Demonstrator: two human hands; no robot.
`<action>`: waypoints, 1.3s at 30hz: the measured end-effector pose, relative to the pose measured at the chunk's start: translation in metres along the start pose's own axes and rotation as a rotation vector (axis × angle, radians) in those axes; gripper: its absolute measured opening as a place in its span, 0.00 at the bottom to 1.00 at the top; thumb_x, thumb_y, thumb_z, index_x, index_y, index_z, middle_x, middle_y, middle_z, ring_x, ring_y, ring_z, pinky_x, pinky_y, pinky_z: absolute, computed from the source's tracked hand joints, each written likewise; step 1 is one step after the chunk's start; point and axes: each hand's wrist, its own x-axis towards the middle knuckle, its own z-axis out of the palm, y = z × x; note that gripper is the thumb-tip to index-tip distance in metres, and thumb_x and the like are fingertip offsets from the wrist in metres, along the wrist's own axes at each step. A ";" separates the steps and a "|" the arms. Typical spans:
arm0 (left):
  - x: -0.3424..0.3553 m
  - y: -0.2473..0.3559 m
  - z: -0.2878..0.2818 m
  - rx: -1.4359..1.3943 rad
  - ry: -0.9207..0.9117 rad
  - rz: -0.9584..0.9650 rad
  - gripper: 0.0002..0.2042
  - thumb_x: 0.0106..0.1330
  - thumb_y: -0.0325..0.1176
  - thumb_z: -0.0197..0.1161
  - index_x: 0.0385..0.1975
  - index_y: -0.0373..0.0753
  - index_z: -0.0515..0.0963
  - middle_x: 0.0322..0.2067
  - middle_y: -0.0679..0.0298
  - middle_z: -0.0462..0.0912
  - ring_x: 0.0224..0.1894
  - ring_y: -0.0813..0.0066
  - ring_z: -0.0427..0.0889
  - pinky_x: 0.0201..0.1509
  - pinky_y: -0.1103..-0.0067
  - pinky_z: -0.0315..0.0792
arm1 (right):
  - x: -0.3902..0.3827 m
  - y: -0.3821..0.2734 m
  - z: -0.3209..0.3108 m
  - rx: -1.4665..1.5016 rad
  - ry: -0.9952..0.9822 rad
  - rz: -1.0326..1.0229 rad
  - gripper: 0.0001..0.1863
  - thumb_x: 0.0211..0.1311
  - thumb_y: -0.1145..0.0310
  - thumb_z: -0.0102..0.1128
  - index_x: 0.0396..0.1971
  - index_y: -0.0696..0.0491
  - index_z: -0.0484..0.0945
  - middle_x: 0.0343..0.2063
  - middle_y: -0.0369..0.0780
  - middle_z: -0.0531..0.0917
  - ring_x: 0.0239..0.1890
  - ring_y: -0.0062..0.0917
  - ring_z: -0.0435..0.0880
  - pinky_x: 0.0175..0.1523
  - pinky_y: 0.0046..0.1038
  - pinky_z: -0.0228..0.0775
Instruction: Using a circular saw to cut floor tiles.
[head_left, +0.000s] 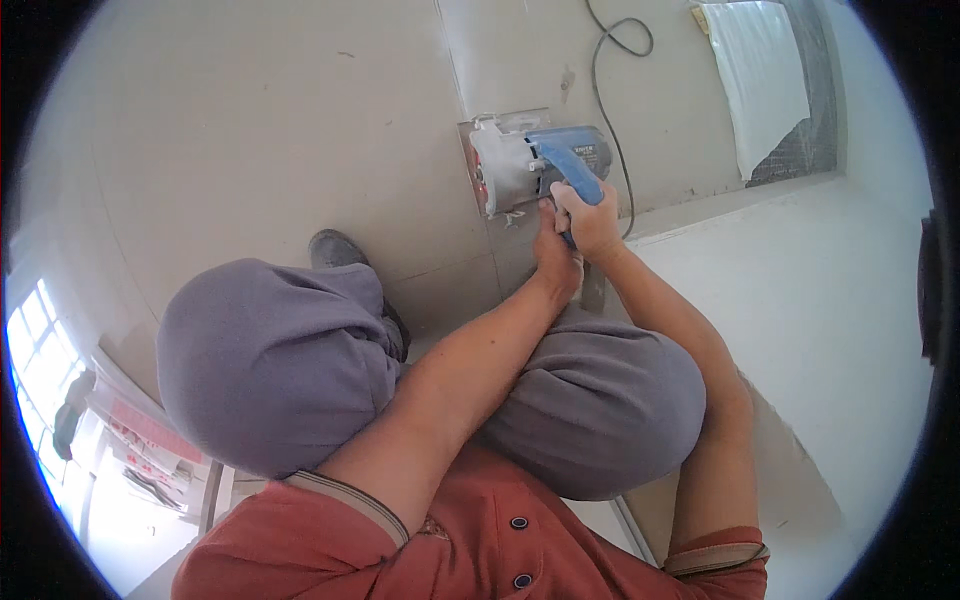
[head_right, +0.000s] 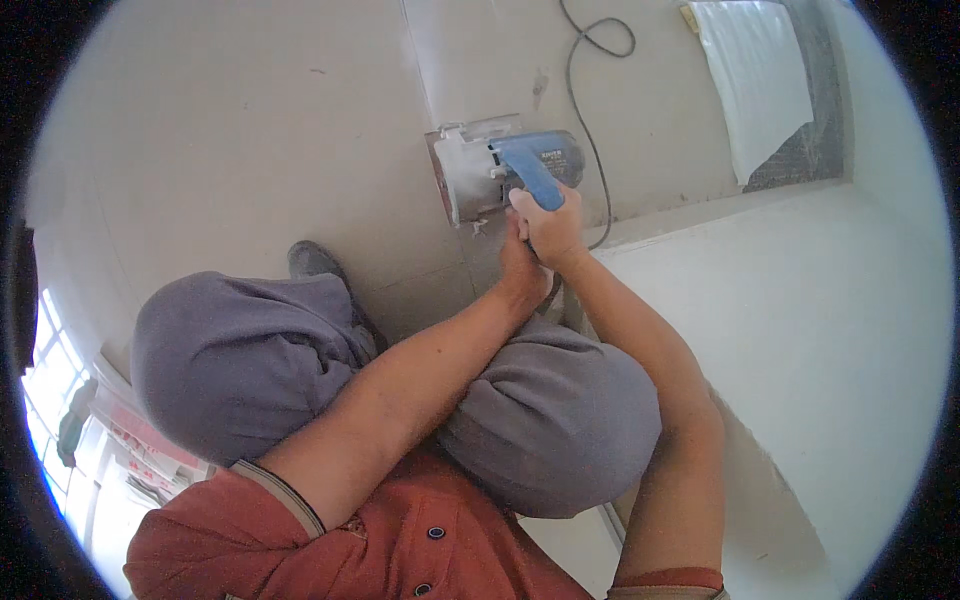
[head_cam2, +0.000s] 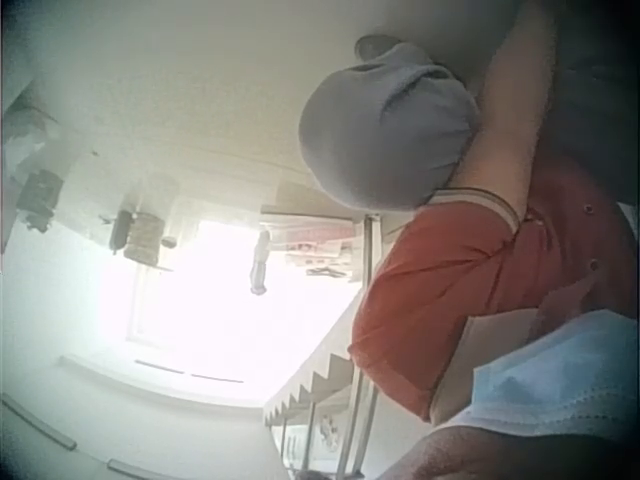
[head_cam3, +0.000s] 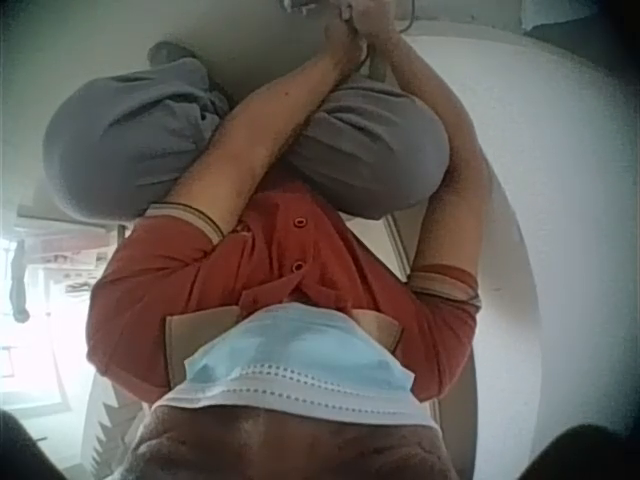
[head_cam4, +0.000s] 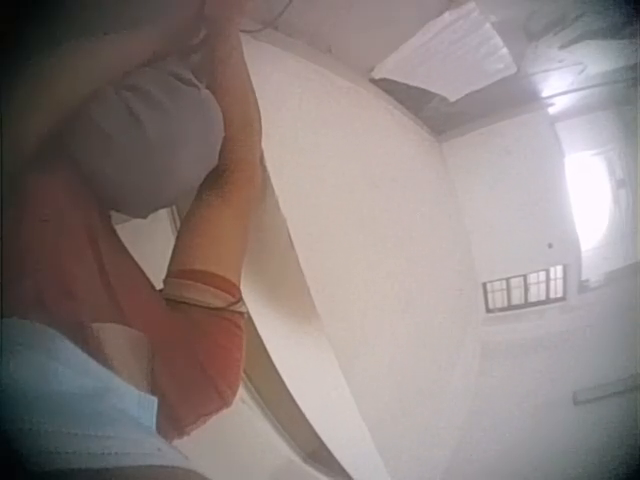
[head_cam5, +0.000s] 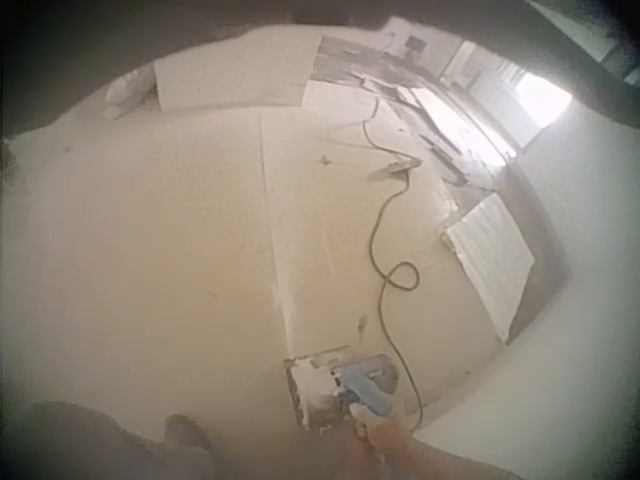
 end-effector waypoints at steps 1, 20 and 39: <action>-0.002 0.001 0.002 0.009 0.021 0.004 0.16 0.72 0.55 0.47 0.36 0.50 0.72 0.33 0.73 0.76 0.40 0.79 0.76 0.47 0.75 0.70 | 0.001 -0.001 0.001 0.000 -0.014 -0.016 0.10 0.57 0.70 0.61 0.18 0.56 0.75 0.12 0.32 0.73 0.13 0.15 0.70 0.20 0.21 0.62; 0.012 -0.001 -0.012 0.034 0.003 -0.019 0.18 0.70 0.58 0.48 0.32 0.49 0.72 0.29 0.74 0.74 0.36 0.80 0.74 0.43 0.76 0.69 | 0.001 -0.003 0.003 -0.030 -0.025 -0.029 0.10 0.57 0.70 0.61 0.19 0.57 0.75 0.12 0.32 0.74 0.14 0.15 0.71 0.20 0.21 0.62; -0.002 -0.003 0.008 0.020 0.048 -0.073 0.18 0.72 0.56 0.44 0.36 0.49 0.71 0.34 0.72 0.75 0.41 0.78 0.76 0.49 0.75 0.70 | -0.002 0.000 -0.005 -0.001 0.000 -0.014 0.10 0.57 0.70 0.61 0.18 0.56 0.75 0.12 0.32 0.73 0.14 0.14 0.69 0.20 0.21 0.61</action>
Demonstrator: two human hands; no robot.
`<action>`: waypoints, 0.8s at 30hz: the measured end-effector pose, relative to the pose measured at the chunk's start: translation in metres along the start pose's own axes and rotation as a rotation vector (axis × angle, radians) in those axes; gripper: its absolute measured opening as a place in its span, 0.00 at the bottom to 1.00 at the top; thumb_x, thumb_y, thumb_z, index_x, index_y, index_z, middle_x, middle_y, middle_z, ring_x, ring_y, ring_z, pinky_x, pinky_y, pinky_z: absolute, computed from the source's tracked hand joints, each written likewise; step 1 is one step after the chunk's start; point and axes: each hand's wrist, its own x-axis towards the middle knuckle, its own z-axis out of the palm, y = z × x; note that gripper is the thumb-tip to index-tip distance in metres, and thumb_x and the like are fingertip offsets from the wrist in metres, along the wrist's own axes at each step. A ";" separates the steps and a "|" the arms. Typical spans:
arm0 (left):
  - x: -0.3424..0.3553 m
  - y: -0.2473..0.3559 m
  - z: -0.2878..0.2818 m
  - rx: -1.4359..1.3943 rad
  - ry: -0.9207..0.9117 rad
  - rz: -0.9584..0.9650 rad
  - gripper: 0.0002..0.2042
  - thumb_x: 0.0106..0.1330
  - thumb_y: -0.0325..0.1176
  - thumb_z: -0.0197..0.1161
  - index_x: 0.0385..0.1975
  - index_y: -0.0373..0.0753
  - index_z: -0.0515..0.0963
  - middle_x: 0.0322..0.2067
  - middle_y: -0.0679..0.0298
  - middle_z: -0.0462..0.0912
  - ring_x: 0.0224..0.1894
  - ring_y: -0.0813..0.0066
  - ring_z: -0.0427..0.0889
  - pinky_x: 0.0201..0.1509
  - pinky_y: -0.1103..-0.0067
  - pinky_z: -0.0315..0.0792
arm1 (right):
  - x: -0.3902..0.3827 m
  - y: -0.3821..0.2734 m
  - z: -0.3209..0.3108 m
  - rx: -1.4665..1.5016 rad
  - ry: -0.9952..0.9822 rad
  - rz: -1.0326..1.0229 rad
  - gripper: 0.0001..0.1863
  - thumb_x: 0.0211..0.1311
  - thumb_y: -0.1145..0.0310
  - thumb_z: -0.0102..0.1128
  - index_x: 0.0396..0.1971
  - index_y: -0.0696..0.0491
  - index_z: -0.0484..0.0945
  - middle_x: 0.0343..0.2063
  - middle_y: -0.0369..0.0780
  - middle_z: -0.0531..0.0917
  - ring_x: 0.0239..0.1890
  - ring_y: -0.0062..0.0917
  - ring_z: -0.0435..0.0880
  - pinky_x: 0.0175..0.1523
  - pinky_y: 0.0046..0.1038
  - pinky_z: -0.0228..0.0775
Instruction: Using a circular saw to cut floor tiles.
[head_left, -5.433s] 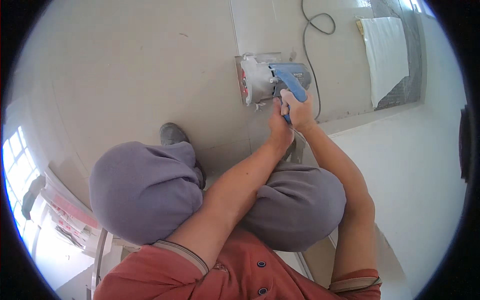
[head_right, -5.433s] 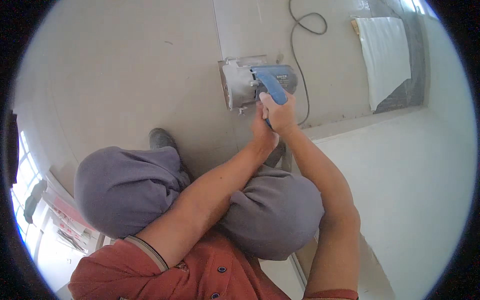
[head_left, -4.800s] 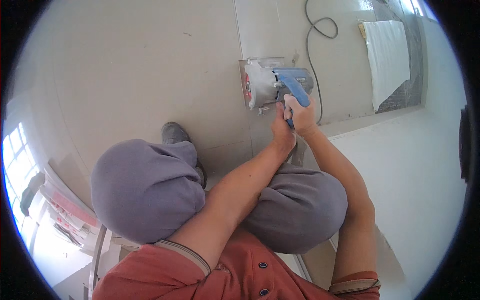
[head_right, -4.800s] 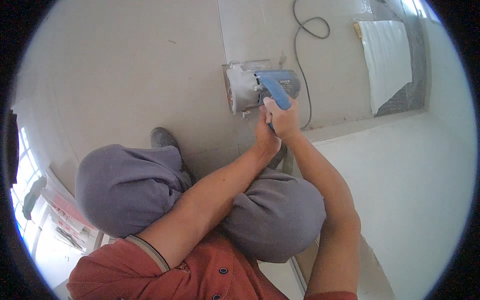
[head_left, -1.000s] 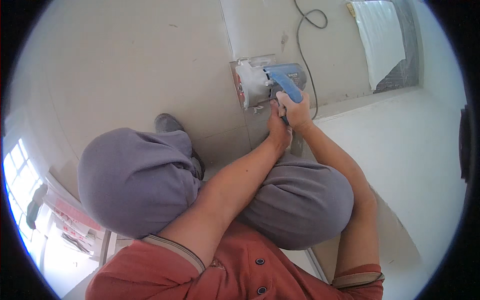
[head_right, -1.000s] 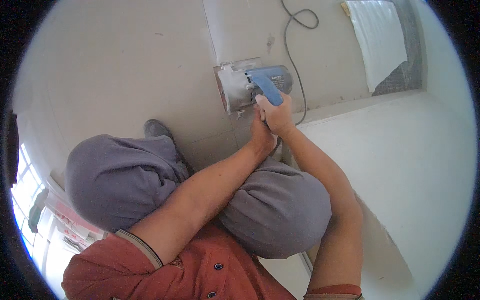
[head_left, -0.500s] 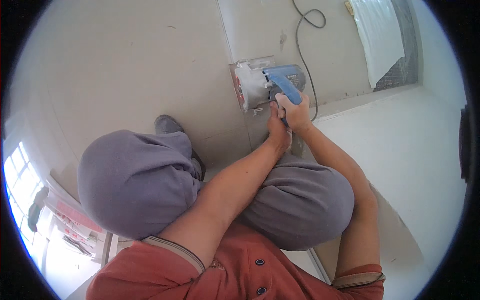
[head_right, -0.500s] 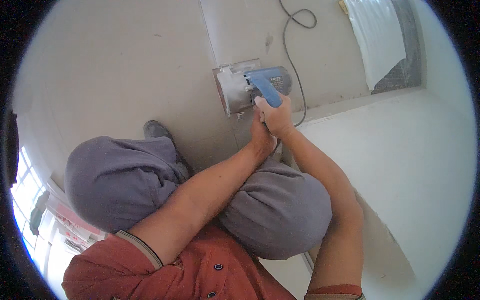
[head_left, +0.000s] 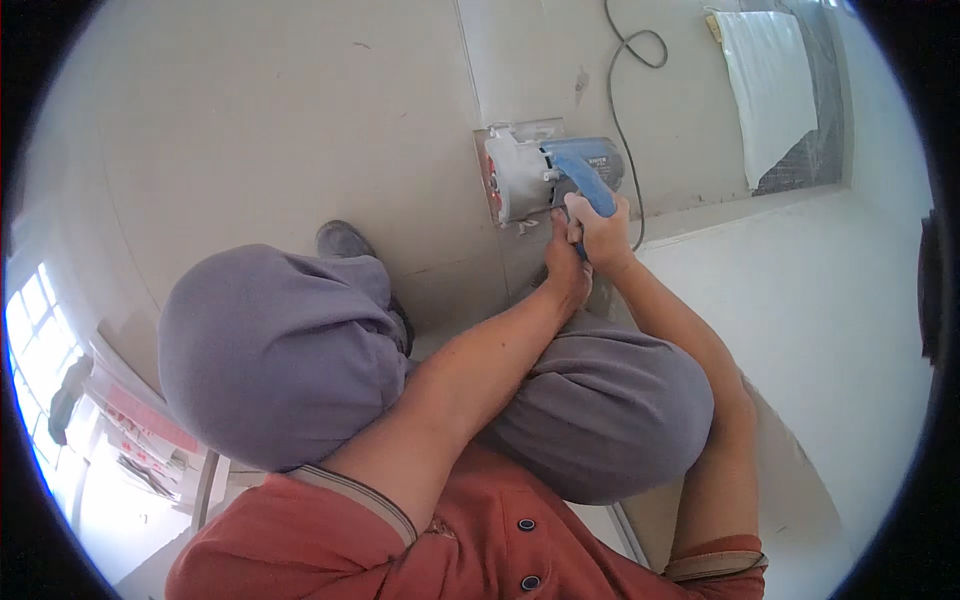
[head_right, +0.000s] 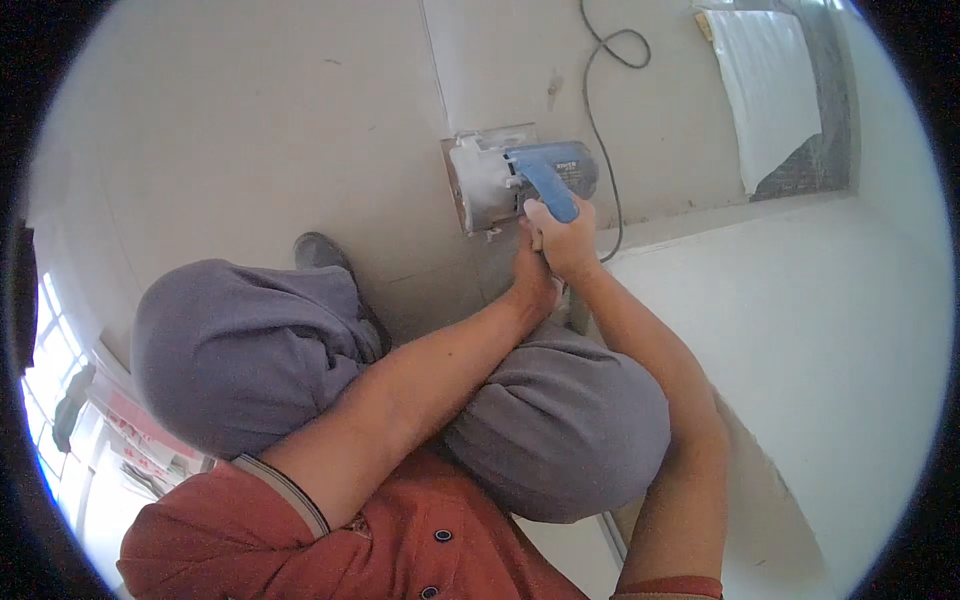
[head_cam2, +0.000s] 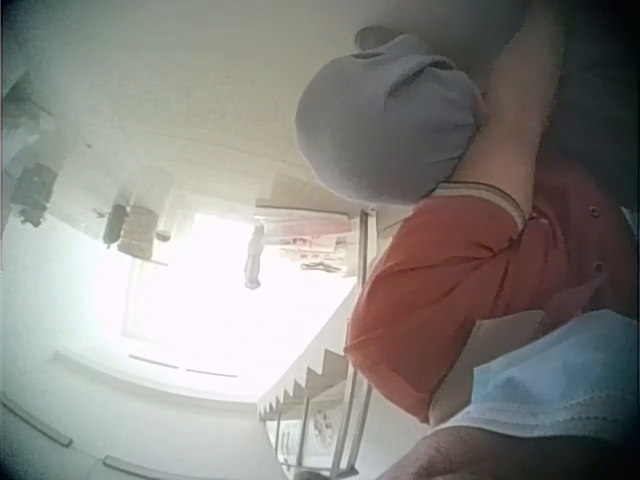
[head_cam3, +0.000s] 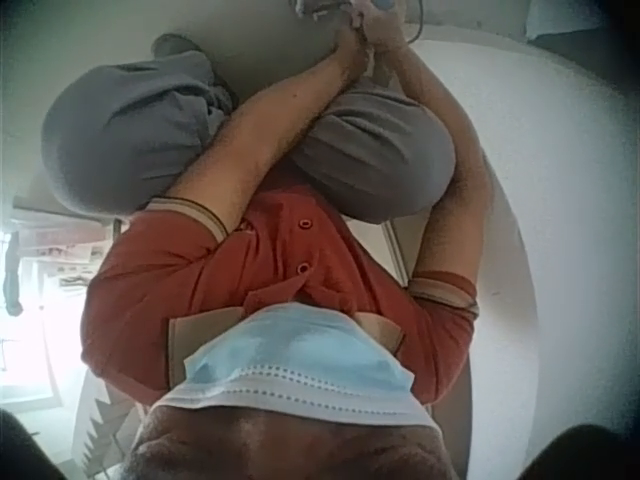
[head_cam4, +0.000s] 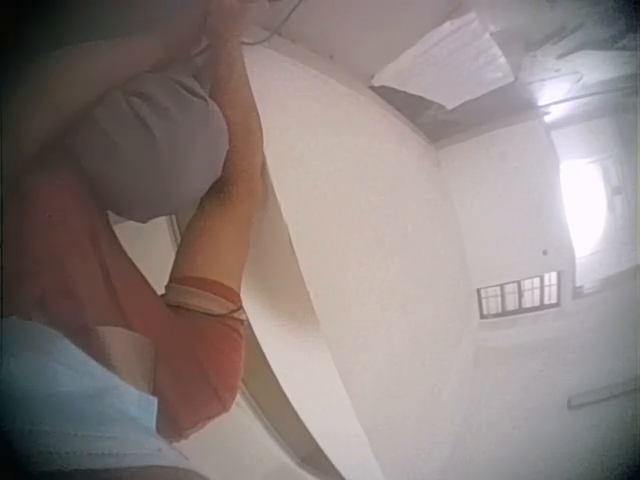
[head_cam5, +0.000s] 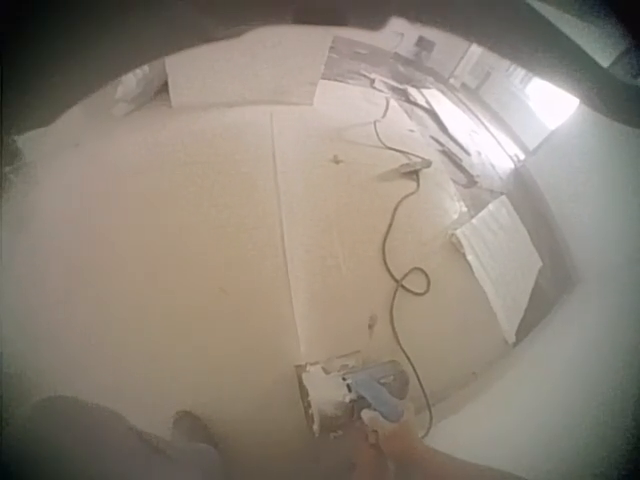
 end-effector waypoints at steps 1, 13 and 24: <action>0.003 -0.001 -0.004 0.007 -0.005 -0.012 0.18 0.72 0.56 0.44 0.37 0.48 0.72 0.35 0.72 0.76 0.42 0.78 0.76 0.49 0.74 0.70 | 0.000 -0.002 0.003 0.013 -0.002 0.002 0.10 0.57 0.70 0.61 0.18 0.56 0.75 0.12 0.32 0.73 0.14 0.14 0.69 0.20 0.20 0.61; 0.002 0.002 -0.010 0.052 -0.055 0.047 0.24 0.70 0.60 0.46 0.48 0.47 0.71 0.46 0.67 0.75 0.50 0.72 0.75 0.54 0.73 0.69 | 0.002 0.000 0.003 -0.004 -0.016 0.022 0.10 0.56 0.70 0.61 0.19 0.57 0.74 0.14 0.32 0.74 0.14 0.15 0.70 0.20 0.21 0.61; 0.014 0.001 -0.021 0.085 -0.010 0.027 0.24 0.71 0.60 0.40 0.54 0.50 0.69 0.50 0.67 0.75 0.56 0.69 0.73 0.57 0.70 0.67 | 0.003 -0.001 0.004 -0.035 -0.060 0.005 0.11 0.57 0.70 0.61 0.18 0.56 0.74 0.13 0.32 0.73 0.14 0.15 0.70 0.21 0.21 0.61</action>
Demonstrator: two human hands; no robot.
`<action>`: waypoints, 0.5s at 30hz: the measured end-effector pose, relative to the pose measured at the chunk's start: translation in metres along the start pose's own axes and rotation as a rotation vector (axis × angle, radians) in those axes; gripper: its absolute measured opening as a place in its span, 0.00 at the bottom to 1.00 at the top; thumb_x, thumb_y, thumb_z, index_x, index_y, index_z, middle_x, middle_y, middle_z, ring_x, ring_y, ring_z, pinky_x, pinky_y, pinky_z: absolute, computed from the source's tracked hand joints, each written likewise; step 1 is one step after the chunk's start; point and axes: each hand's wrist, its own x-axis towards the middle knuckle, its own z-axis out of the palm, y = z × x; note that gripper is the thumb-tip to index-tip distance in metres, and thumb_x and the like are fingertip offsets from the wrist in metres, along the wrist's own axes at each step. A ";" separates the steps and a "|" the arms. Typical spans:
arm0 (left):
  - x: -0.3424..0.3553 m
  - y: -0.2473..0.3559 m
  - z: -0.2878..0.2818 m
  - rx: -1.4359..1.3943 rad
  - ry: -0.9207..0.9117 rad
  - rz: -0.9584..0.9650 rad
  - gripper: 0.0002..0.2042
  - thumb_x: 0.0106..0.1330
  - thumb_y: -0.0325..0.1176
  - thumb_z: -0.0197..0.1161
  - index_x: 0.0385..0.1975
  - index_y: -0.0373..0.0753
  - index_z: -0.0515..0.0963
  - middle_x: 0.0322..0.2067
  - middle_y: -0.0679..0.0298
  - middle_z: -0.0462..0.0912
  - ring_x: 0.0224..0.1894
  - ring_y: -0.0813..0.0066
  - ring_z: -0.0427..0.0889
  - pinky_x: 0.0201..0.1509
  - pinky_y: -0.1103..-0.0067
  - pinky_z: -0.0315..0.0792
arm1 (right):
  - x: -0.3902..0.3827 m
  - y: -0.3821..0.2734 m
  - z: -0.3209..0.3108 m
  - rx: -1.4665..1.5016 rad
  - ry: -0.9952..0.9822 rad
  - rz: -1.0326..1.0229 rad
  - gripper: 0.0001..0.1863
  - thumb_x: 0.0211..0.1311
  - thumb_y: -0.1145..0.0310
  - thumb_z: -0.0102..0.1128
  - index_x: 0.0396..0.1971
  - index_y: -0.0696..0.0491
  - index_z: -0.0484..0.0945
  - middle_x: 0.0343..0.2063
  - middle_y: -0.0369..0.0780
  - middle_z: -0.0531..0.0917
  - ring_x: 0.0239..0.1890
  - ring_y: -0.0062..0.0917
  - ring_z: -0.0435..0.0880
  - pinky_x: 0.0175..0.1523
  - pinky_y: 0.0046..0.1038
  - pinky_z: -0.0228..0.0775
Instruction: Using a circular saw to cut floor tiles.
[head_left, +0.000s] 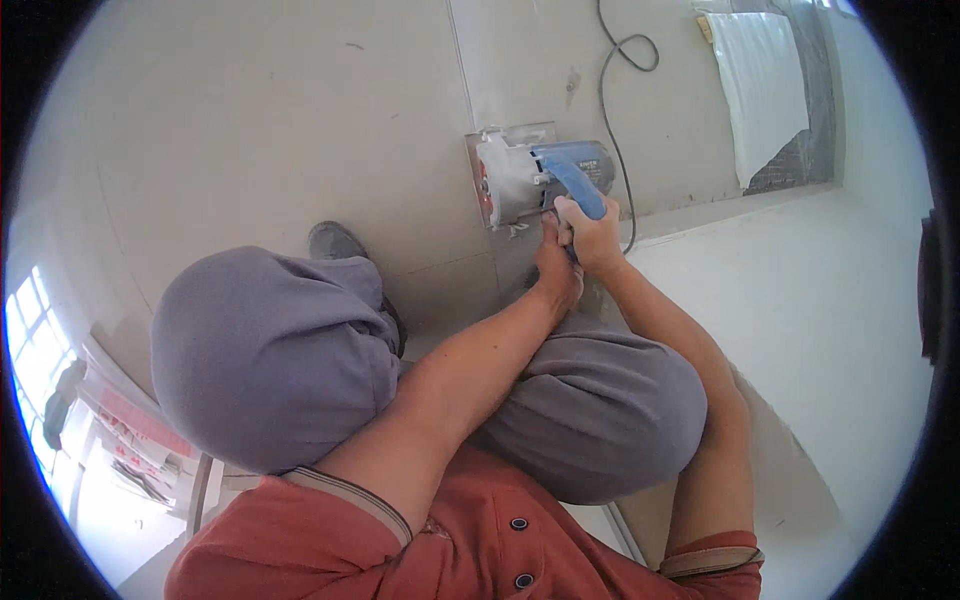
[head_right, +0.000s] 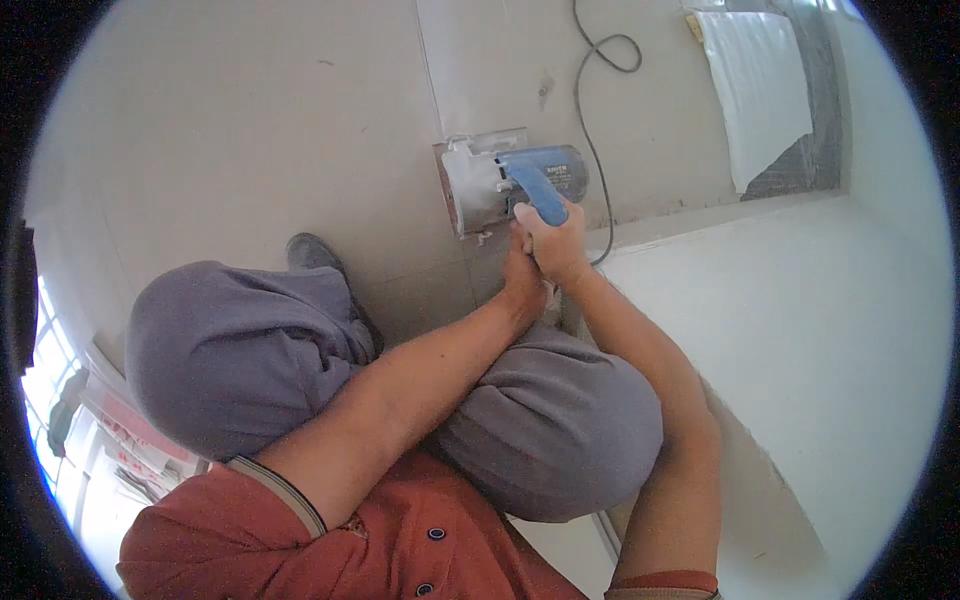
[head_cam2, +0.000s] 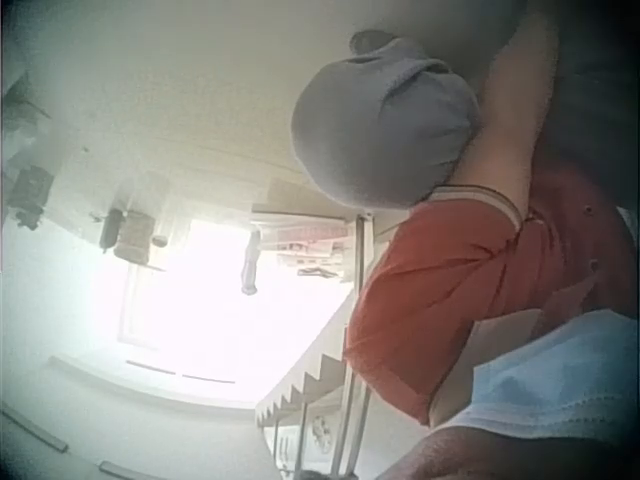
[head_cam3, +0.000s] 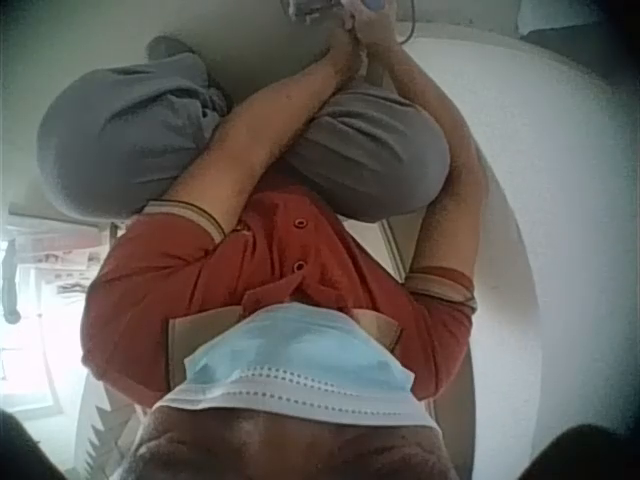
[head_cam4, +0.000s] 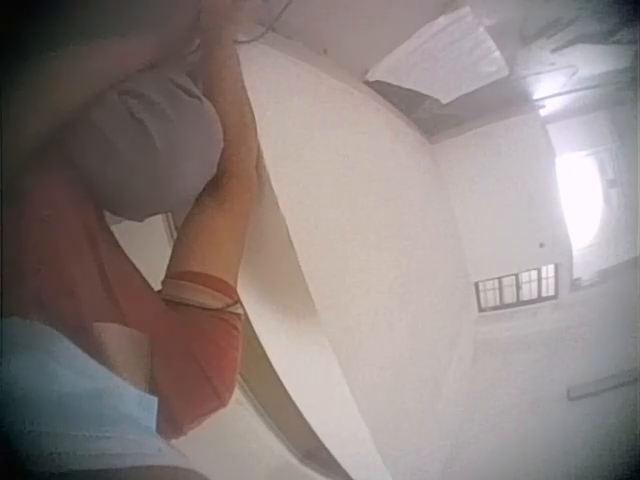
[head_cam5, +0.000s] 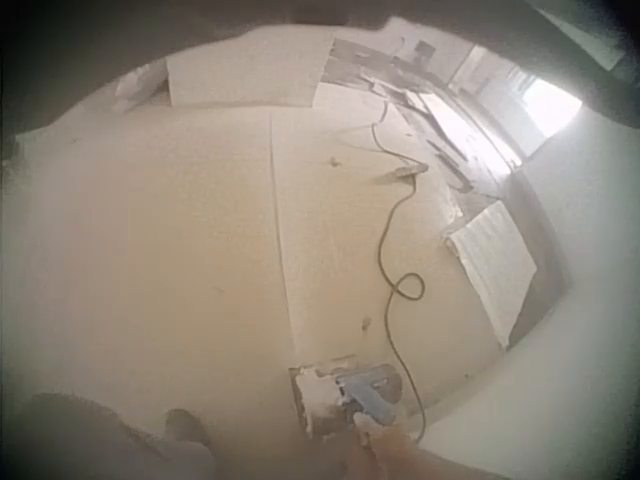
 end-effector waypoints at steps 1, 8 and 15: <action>-0.003 0.000 0.002 0.005 0.022 -0.013 0.24 0.71 0.60 0.40 0.54 0.50 0.69 0.50 0.68 0.76 0.55 0.70 0.73 0.56 0.70 0.67 | -0.001 0.000 -0.001 -0.001 0.008 0.004 0.11 0.57 0.70 0.61 0.18 0.56 0.74 0.13 0.32 0.73 0.14 0.15 0.70 0.21 0.21 0.61; -0.014 0.001 0.013 -0.068 -0.029 0.026 0.18 0.71 0.57 0.46 0.38 0.49 0.72 0.35 0.72 0.75 0.40 0.77 0.76 0.46 0.74 0.70 | -0.002 0.000 -0.002 0.011 0.026 0.000 0.10 0.57 0.70 0.61 0.18 0.56 0.75 0.13 0.32 0.74 0.14 0.15 0.70 0.21 0.21 0.60; -0.005 -0.001 0.007 -0.047 0.055 -0.019 0.19 0.71 0.57 0.47 0.39 0.47 0.72 0.36 0.71 0.76 0.39 0.76 0.77 0.43 0.74 0.72 | -0.003 0.001 -0.003 0.013 0.027 -0.009 0.10 0.57 0.70 0.61 0.19 0.56 0.76 0.13 0.32 0.75 0.14 0.15 0.70 0.21 0.21 0.61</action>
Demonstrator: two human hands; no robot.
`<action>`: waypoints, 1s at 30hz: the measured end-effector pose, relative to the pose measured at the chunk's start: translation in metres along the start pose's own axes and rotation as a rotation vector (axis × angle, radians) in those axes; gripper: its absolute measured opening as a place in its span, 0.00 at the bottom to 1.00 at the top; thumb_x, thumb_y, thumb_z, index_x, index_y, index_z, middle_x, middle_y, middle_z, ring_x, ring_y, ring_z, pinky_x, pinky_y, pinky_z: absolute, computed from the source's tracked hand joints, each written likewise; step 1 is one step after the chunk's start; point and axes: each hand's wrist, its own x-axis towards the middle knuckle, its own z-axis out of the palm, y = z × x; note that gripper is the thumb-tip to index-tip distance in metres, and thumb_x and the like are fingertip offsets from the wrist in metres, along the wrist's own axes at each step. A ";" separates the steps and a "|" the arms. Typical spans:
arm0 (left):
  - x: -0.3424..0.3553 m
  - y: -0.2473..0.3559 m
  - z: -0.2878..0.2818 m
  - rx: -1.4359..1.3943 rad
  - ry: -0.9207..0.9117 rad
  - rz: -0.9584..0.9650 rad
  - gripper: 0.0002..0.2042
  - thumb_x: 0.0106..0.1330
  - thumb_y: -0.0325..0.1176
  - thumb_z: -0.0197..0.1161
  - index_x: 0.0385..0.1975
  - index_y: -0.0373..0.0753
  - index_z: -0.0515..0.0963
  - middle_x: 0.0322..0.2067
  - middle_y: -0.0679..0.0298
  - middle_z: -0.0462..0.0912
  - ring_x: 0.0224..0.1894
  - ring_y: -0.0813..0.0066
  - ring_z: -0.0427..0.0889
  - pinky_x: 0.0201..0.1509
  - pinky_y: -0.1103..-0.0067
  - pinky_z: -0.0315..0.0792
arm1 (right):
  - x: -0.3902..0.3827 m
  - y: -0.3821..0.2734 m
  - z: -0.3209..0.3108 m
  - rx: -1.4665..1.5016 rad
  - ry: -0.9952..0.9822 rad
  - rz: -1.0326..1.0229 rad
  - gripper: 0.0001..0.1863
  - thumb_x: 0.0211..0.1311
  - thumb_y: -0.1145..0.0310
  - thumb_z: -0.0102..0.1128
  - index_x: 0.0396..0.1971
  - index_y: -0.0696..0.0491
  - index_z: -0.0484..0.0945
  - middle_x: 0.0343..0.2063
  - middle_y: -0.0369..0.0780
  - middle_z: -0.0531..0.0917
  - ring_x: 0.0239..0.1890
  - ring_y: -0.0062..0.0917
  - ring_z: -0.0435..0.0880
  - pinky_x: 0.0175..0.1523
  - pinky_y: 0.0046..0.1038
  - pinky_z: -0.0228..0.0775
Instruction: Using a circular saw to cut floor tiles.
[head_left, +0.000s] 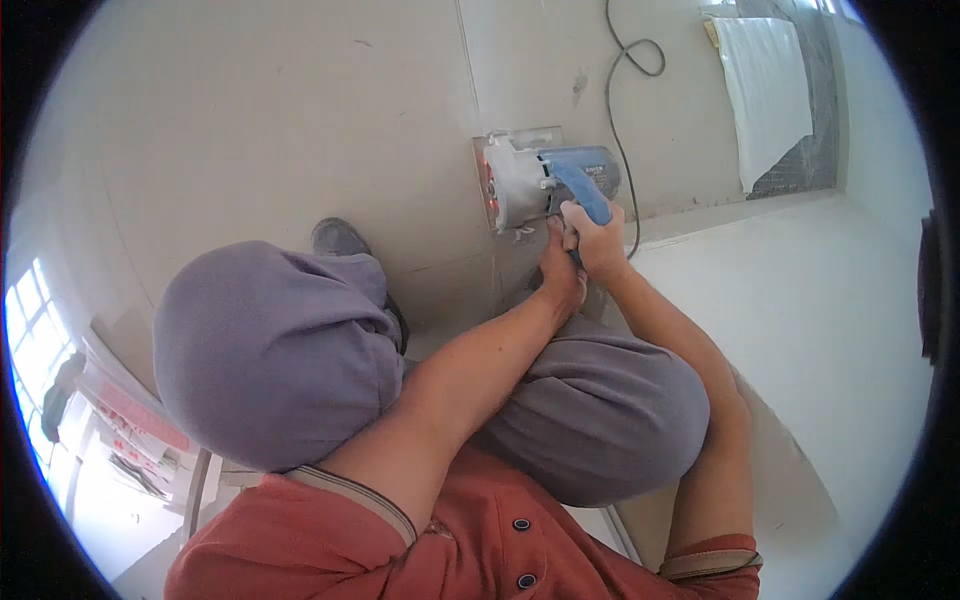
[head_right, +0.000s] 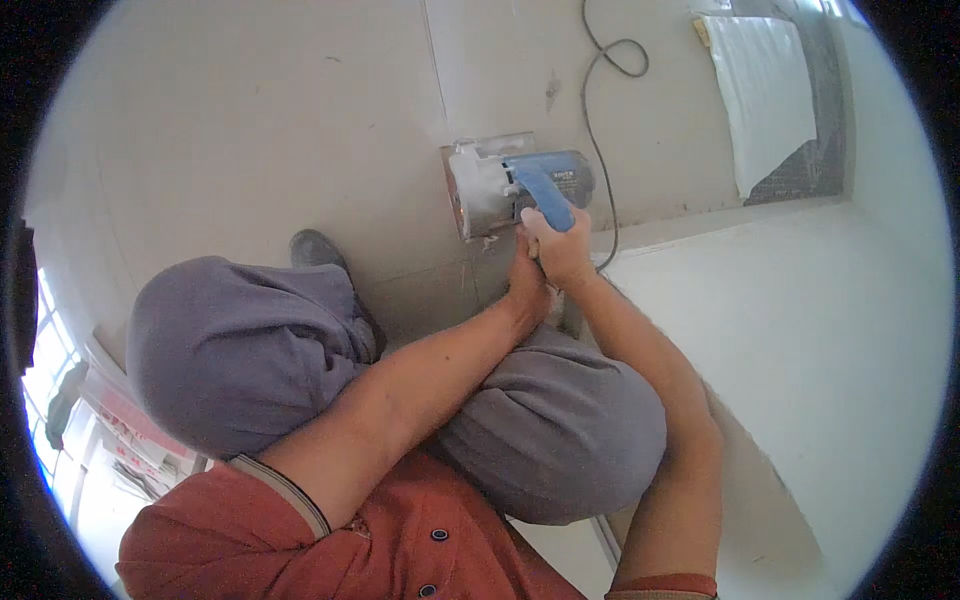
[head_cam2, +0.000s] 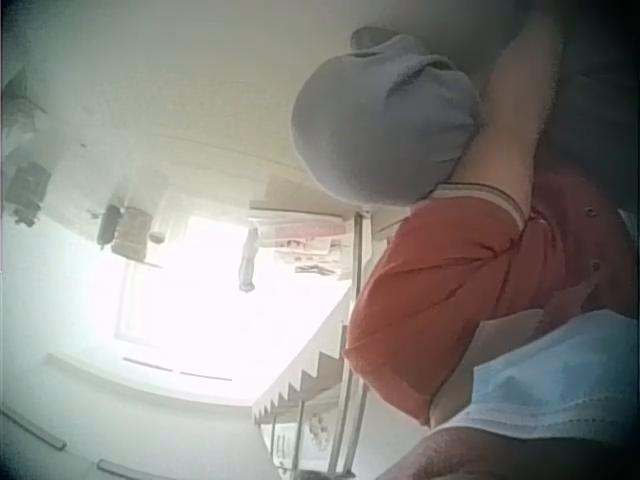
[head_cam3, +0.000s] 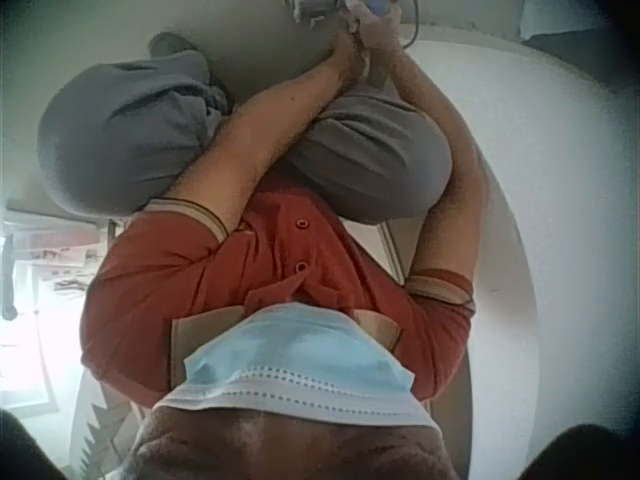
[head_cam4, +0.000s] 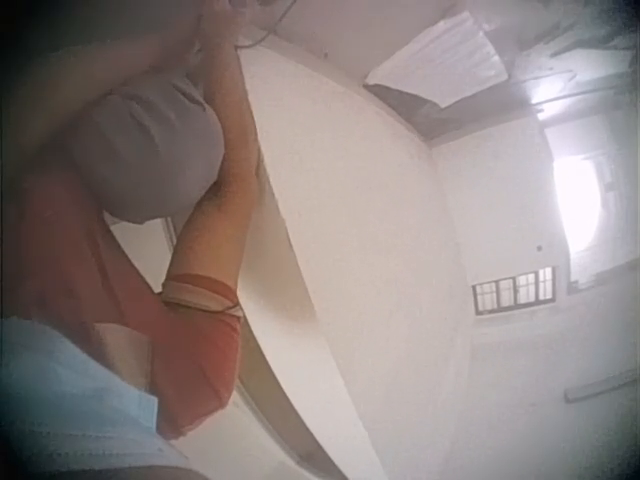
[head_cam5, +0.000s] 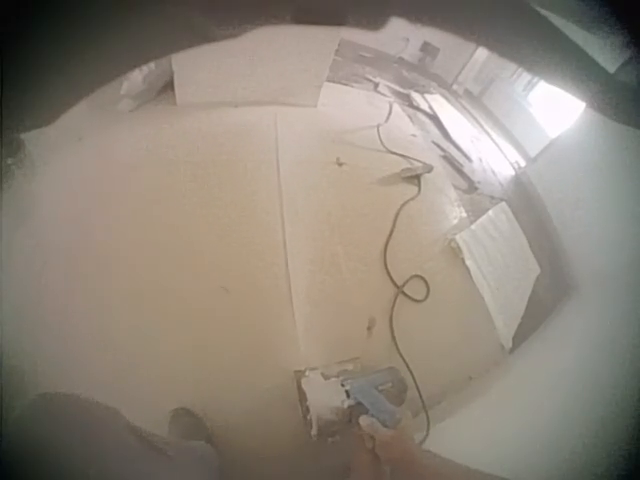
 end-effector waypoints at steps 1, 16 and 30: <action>0.001 0.000 -0.002 0.003 0.028 -0.018 0.19 0.71 0.57 0.48 0.38 0.47 0.72 0.36 0.71 0.76 0.38 0.76 0.77 0.43 0.74 0.72 | 0.000 -0.002 0.002 0.012 0.002 0.013 0.10 0.57 0.70 0.61 0.19 0.56 0.75 0.13 0.32 0.74 0.14 0.15 0.70 0.21 0.21 0.61; -0.008 0.004 0.006 -0.004 -0.059 0.046 0.21 0.71 0.57 0.46 0.42 0.45 0.72 0.40 0.68 0.75 0.45 0.72 0.76 0.50 0.71 0.71 | 0.000 -0.005 0.002 -0.009 -0.012 -0.002 0.11 0.58 0.69 0.60 0.19 0.56 0.75 0.13 0.32 0.74 0.15 0.14 0.70 0.21 0.20 0.61; -0.004 0.001 0.007 0.012 -0.014 0.017 0.20 0.71 0.57 0.46 0.43 0.46 0.72 0.39 0.70 0.76 0.44 0.75 0.77 0.49 0.73 0.71 | 0.002 0.000 -0.003 -0.008 -0.006 0.035 0.09 0.56 0.70 0.60 0.19 0.57 0.76 0.13 0.32 0.74 0.15 0.14 0.70 0.21 0.21 0.61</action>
